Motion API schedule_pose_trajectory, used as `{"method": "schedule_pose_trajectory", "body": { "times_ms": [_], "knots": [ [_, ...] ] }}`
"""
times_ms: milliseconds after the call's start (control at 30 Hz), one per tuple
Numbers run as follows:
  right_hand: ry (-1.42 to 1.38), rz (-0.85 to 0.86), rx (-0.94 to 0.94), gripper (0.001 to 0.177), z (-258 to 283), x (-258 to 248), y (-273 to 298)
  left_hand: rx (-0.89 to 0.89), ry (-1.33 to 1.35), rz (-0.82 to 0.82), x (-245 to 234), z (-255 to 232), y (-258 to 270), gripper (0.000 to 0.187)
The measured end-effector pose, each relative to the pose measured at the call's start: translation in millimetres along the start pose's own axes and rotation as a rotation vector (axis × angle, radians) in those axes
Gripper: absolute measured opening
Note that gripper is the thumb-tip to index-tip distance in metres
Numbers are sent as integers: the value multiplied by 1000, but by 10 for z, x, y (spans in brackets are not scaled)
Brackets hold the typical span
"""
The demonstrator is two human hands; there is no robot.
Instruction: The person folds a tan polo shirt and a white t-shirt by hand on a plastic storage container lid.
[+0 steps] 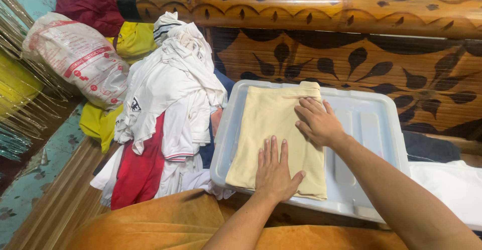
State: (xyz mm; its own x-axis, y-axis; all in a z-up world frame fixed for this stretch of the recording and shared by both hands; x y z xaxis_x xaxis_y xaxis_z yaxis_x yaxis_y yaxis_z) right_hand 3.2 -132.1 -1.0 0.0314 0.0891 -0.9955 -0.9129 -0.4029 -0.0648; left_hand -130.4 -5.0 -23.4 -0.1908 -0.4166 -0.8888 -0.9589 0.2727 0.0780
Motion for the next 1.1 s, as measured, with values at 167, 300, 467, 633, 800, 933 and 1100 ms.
{"method": "schedule_pose_trajectory", "body": {
  "times_ms": [167, 300, 467, 633, 800, 933, 1100],
  "knots": [
    [-8, -222, -169, 68, 196, -75, 190, 60, 22, -62, 51, -241, -103, 101],
    [34, -116, -55, 79, 72, 14, 98, 130, 18, 16, 284, -390, -120, 104],
    [-16, 61, 153, 95, -208, 116, -115, 245, -157, 47, 491, -465, -56, 106],
    [-178, 58, 99, 88, -370, 207, -274, 375, -144, 61, 641, -636, 74, 111],
    [-707, -89, 89, 57, -648, 120, -113, 429, -164, 95, 733, -662, 136, 100],
    [-791, -199, 453, 51, -1000, 141, 32, 513, -177, 9, 724, -694, 225, 80],
    [-1071, -205, 565, 59, -895, 188, 80, 603, -111, -86, 600, -704, 350, 67]
  ]
}}
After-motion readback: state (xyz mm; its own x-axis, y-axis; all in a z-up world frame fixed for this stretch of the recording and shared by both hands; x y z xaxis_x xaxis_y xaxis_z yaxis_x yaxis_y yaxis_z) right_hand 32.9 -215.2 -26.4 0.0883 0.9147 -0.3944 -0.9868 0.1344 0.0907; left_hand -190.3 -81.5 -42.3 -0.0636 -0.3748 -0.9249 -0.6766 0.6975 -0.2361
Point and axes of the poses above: each hand's wrist, its own y-axis away from the middle knuckle, its own x-axis out of the palm, z = x × y, the point moved 9 cm from there along -y, towards the middle knuckle, and after that the axes turned 2 degrees about z, right-handed, at the moved point
